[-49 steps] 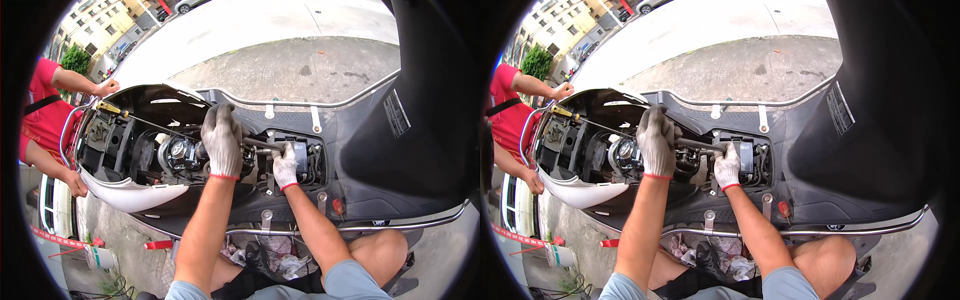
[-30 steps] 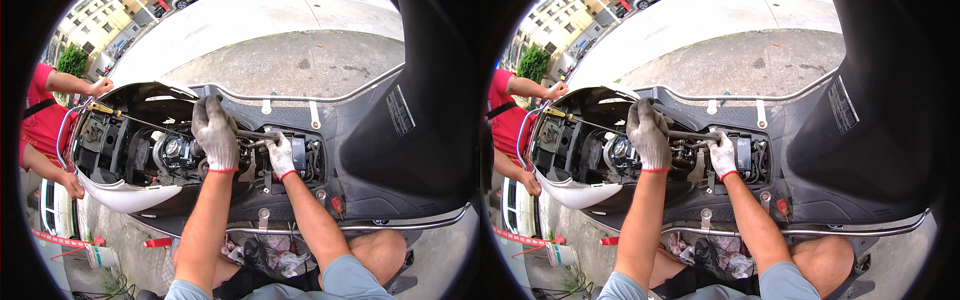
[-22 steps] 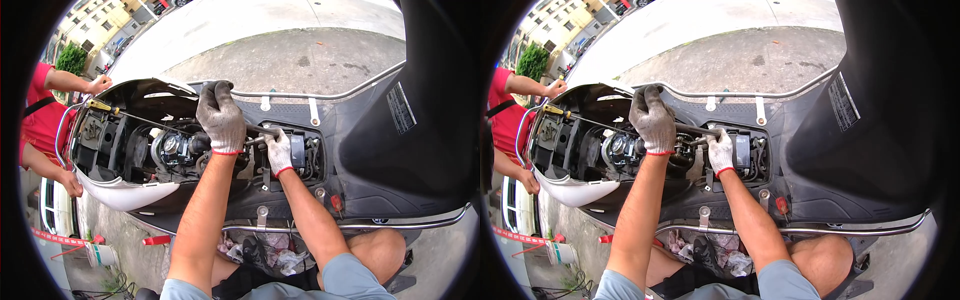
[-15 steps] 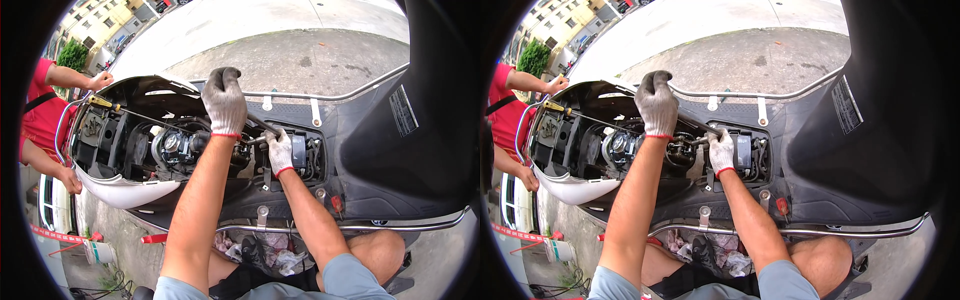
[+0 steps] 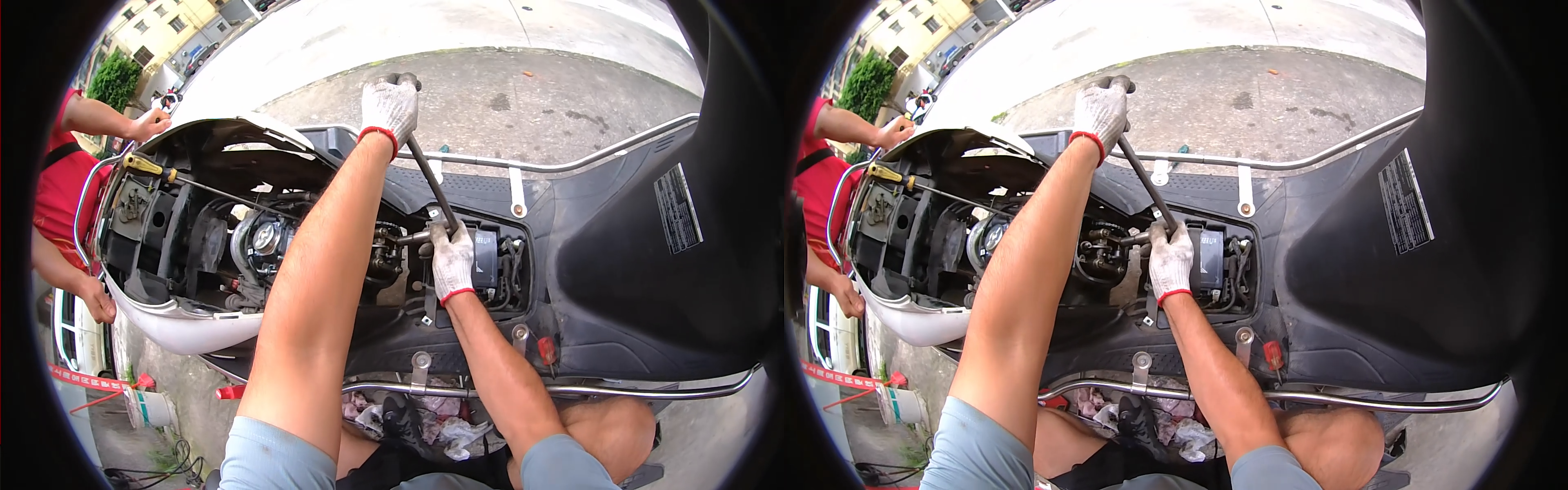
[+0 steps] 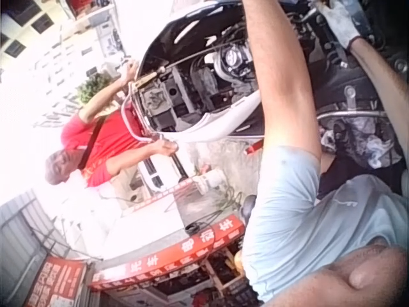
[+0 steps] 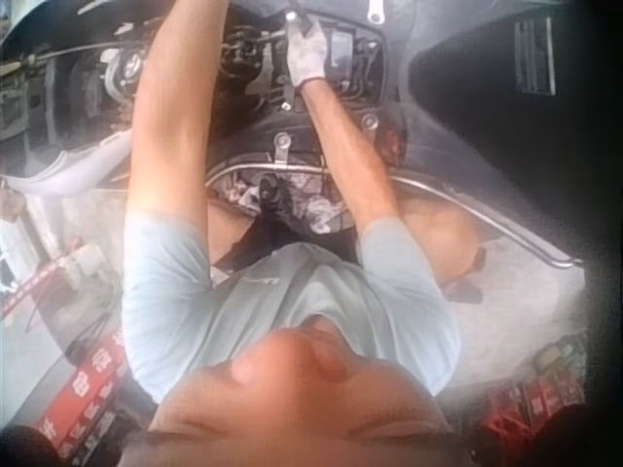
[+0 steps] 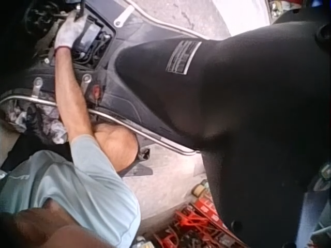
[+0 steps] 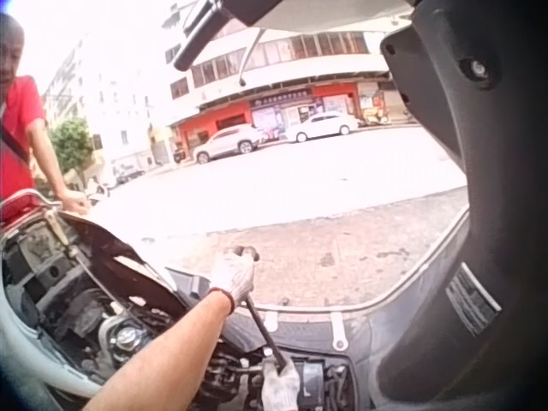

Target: The recorder uses a socket wrench to adjust or repair the internal engine components of a motor scooter.

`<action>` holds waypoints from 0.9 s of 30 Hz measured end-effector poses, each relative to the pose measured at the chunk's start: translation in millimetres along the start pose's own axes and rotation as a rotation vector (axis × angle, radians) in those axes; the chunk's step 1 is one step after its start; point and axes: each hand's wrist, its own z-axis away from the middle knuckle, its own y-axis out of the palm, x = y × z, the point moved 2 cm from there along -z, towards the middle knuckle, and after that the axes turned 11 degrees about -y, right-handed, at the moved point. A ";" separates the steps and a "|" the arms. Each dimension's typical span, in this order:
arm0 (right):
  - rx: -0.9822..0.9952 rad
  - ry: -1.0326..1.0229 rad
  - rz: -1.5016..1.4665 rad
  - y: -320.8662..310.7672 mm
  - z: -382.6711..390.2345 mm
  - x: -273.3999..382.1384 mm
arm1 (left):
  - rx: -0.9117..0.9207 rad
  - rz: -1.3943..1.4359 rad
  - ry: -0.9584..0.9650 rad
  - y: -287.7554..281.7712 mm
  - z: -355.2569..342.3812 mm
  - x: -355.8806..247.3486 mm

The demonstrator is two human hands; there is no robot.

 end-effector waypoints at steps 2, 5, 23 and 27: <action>-0.012 -0.012 -0.030 4.2 1.0 1.3 | 0.008 -0.045 -0.010 5.5 -11.1 9.4; -0.009 0.008 -0.019 3.1 3.1 6.3 | 0.006 -0.096 0.069 6.4 -12.7 10.2; 0.220 -0.267 -0.103 14.3 18.3 42.0 | -0.184 0.909 -0.061 -109.3 222.6 -50.5; 0.179 -0.448 0.043 14.4 11.1 42.6 | -0.240 0.890 -0.048 -96.2 261.8 -35.0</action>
